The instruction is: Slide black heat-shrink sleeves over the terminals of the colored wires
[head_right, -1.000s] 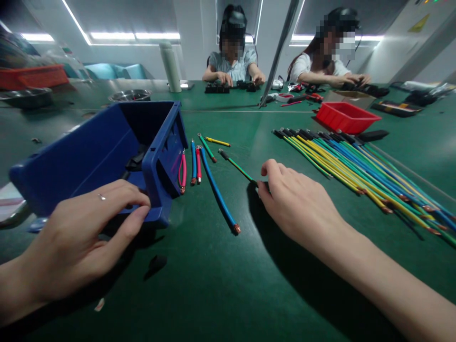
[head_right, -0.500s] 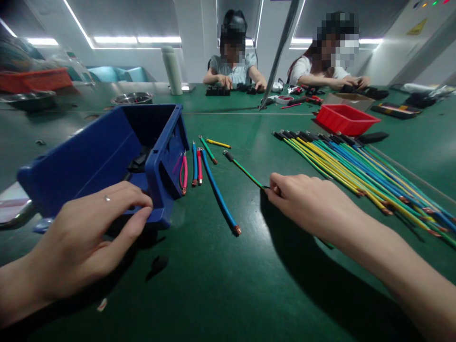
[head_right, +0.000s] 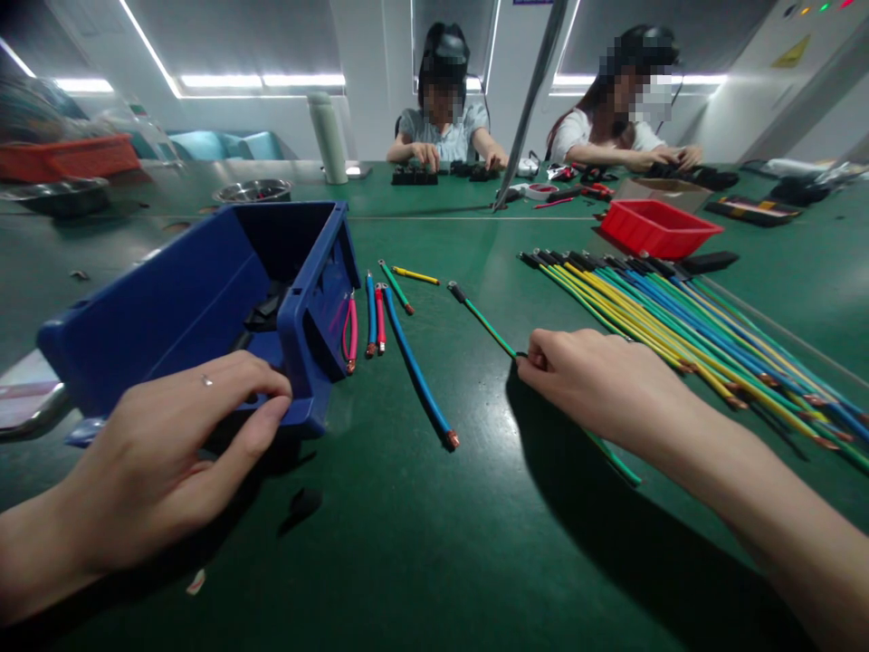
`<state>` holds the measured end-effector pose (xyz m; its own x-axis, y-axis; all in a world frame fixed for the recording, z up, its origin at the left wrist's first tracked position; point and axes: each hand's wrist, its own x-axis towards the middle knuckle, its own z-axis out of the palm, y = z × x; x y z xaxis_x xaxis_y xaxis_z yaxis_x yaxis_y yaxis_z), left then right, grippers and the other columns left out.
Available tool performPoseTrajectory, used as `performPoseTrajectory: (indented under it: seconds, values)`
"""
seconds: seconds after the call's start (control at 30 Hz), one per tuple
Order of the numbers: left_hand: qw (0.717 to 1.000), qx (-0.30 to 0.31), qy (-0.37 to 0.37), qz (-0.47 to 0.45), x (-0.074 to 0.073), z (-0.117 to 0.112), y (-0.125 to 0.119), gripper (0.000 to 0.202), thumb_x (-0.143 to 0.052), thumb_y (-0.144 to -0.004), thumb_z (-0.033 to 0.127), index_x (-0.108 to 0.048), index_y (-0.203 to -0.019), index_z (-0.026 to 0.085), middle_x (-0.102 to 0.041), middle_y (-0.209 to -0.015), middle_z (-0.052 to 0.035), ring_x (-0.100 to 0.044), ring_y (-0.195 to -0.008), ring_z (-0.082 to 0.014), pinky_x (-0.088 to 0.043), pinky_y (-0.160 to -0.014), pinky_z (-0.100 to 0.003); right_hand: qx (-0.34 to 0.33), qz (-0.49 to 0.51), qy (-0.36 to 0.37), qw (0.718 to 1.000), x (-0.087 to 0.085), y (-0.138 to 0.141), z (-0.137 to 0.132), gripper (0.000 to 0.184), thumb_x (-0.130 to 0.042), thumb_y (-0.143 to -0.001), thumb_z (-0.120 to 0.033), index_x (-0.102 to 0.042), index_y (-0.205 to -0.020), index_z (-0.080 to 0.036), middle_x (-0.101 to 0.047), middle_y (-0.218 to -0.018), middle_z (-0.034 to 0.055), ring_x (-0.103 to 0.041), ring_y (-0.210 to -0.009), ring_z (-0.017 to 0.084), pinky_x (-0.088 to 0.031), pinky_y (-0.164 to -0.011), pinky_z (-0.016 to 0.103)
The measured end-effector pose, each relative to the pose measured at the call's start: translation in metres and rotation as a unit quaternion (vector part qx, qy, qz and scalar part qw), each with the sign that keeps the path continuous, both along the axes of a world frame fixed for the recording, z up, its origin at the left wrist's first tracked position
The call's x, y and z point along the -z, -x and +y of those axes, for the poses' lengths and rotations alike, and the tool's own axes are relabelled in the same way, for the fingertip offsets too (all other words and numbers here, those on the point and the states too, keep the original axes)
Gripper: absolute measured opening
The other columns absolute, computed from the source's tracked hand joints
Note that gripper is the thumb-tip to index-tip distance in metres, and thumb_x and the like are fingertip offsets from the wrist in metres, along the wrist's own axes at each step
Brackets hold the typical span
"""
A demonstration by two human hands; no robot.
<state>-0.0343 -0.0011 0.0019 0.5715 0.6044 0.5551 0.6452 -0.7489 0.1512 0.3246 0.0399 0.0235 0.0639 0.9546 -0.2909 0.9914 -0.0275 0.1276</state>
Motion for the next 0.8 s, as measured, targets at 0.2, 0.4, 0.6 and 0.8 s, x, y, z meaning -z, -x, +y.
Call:
performPoseTrajectory:
  seconds: [0.2,0.4,0.6,0.8]
  values:
    - [1.000,-0.003,0.001,-0.001,0.000,0.001,-0.001,0.018,-0.047,-0.112,0.022,-0.064,-0.106,0.022,-0.071,-0.091,0.0003,-0.070,-0.077,-0.0198,-0.050,-0.072,-0.035,0.021,-0.035,-0.012,0.999,0.002,-0.003,0.006,0.037,-0.037,-0.111,-0.051,-0.061,-0.099,-0.026,-0.072,-0.097,0.0106,-0.066,-0.082,0.029,-0.039,-0.067,0.039]
    - [1.000,-0.006,0.004,0.009,0.000,-0.001,-0.001,0.019,-0.046,-0.114,0.022,-0.062,-0.104,0.023,-0.068,-0.088,0.0012,-0.066,-0.076,-0.0191,-0.048,-0.072,-0.035,0.034,-0.021,-0.033,0.999,0.007,-0.012,0.011,0.043,-0.035,-0.108,-0.060,-0.063,-0.105,-0.026,-0.073,-0.100,0.0115,-0.067,-0.084,0.031,-0.041,-0.067,0.041]
    - [1.000,-0.004,0.007,0.008,-0.001,-0.001,0.000,0.020,-0.046,-0.114,0.022,-0.062,-0.103,0.022,-0.066,-0.086,0.0013,-0.064,-0.075,-0.0192,-0.046,-0.070,-0.035,0.008,0.065,0.000,0.998,0.011,-0.039,0.019,0.054,-0.042,-0.096,-0.075,-0.067,-0.098,-0.027,-0.075,-0.095,0.0094,-0.069,-0.084,0.028,-0.047,-0.073,0.040]
    - [1.000,-0.005,0.001,0.011,0.000,0.000,-0.001,0.019,-0.045,-0.114,0.022,-0.061,-0.104,0.023,-0.066,-0.087,0.0019,-0.064,-0.075,-0.0183,-0.047,-0.070,-0.033,-0.026,0.154,0.023,0.987,0.017,-0.064,0.026,0.067,-0.046,-0.086,-0.087,-0.070,-0.093,-0.025,-0.074,-0.086,0.0100,-0.068,-0.075,0.028,-0.049,-0.072,0.042]
